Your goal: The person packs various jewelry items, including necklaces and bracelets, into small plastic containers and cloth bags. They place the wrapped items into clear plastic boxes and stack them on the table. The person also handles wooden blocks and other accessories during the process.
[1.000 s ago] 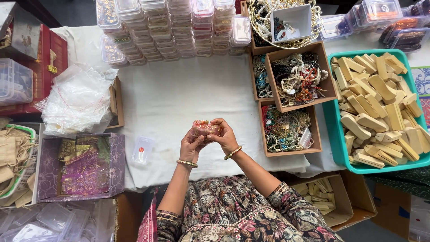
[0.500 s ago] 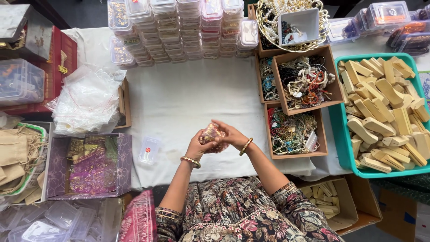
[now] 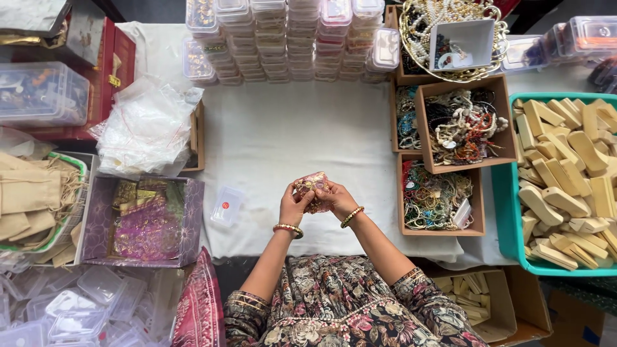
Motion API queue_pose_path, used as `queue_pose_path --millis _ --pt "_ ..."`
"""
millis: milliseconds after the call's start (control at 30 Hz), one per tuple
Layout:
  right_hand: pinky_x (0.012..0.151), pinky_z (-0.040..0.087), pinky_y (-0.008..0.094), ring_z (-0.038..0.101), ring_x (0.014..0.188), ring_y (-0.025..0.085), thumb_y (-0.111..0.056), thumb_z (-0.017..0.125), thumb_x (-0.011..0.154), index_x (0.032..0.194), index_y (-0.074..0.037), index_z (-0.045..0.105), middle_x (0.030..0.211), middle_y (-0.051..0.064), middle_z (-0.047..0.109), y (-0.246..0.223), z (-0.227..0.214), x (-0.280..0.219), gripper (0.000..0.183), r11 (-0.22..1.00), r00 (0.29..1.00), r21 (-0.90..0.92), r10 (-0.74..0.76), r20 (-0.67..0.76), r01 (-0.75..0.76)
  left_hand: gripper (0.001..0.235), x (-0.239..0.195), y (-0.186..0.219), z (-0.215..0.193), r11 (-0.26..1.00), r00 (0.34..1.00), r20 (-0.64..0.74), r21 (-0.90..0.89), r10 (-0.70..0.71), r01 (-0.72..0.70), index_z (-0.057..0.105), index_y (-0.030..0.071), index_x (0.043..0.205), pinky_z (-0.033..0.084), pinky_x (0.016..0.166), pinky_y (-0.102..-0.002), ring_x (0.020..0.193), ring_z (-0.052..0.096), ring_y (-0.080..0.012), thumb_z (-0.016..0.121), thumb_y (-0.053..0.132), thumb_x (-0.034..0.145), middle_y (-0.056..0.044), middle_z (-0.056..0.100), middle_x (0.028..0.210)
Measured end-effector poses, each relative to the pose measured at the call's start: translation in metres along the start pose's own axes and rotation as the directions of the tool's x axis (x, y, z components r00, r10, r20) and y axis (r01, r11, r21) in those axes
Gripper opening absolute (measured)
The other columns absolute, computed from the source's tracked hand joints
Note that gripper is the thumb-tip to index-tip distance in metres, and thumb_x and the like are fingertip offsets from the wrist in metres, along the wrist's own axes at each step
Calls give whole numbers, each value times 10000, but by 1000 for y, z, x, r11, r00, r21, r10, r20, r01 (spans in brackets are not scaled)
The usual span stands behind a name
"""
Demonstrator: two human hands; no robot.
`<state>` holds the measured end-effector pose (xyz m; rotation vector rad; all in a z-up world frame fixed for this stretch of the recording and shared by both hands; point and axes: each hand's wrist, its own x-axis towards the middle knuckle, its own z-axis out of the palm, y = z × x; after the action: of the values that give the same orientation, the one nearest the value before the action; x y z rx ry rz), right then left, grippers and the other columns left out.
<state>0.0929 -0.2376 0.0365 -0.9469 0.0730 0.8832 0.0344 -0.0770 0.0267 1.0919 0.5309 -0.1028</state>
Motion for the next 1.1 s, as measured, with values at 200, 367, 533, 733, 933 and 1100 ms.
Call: queue_pose_path --millis 200,367,533,733,933,1100 --pt "847 611 371 710 980 168 -220 650 983 1329 -50 580 1130 60 711 -1 7 3 392 998 1000 -62 16 4 -16 465 1 3 -8 987 994 -2 126 105 -104 581 30 1348 589 835 -289 1002 693 -116 757 160 938 -50 725 1144" --pt "847 628 379 722 962 173 -210 644 987 1263 -3 608 1114 68 724 13 3 13 347 998 998 -65 11 -65 -15 473 17 -22 -29 985 993 77 145 85 -95 516 60 1368 579 813 -277 970 674 -101 706 123 940 -40 709 1115" --pt "836 615 336 718 955 148 -210 638 1016 1249 3 630 1112 65 727 31 1 27 316 998 997 -58 23 -69 -27 459 11 -5 -36 944 999 18 327 49 -52 511 82 1366 580 757 -295 890 700 -133 687 128 944 -88 741 1049" --pt "749 564 345 678 897 167 -245 650 1040 1255 8 637 1087 79 725 33 19 41 332 990 994 -121 57 -88 -68 631 -11 58 -32 876 996 -85 477 -36 73 368 185 1468 604 713 -321 891 715 -195 698 164 930 -99 717 1045" --pt "885 601 370 710 1032 166 -247 667 967 1315 -52 596 1174 56 718 23 53 56 405 999 996 -3 -37 -81 37 586 25 15 -69 990 1000 4 136 24 -24 477 80 1415 647 700 -383 974 725 -222 724 79 883 -110 660 1153" --pt "864 623 415 726 1011 204 -250 668 938 1271 -57 600 1150 67 722 17 73 67 391 1000 993 -5 25 -118 -25 348 32 24 -86 921 975 -71 350 208 -171 655 60 1268 589 738 -274 866 675 -138 750 183 957 -117 718 1038"
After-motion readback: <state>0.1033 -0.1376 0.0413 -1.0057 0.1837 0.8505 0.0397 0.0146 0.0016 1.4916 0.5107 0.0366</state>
